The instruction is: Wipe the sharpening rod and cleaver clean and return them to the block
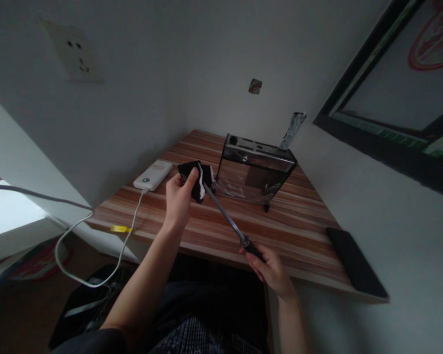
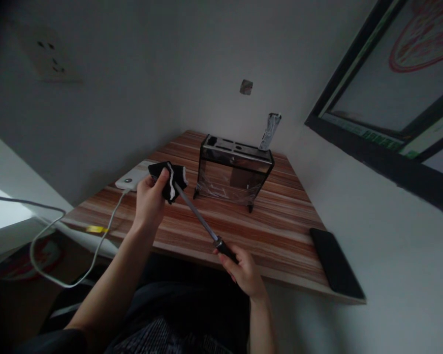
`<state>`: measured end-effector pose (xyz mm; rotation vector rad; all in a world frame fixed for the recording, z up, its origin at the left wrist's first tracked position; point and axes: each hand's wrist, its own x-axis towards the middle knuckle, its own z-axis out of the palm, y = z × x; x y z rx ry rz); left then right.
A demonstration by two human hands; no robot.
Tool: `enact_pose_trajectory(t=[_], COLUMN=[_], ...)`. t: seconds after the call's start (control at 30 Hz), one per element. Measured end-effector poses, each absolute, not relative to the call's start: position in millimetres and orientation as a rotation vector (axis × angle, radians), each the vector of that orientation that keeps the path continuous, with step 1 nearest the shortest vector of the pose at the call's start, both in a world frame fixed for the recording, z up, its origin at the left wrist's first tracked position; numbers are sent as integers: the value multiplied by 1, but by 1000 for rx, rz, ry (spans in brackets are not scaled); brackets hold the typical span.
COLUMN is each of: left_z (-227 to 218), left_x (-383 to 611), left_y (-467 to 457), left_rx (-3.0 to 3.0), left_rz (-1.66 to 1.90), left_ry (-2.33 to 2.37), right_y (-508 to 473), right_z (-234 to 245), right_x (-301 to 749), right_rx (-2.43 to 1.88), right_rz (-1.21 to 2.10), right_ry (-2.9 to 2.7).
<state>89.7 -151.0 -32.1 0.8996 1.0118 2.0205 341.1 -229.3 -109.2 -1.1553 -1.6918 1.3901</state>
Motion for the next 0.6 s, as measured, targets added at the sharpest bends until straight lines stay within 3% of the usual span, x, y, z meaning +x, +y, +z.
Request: enact_pose_trajectory(t=[0.4,0.6], left_z=[-34,-40], left_x=[96,127], left_y=[-156,-175], left_rx=[911,1033], left_rz=[1970,1688], left_ry=[1013,1051], right_y=[-230,-230], right_z=[-109,-106], right_x=[342,339], right_rx=[-1165,-1161], right_rz=[1402,1376], right_ry=[-1667,-1642])
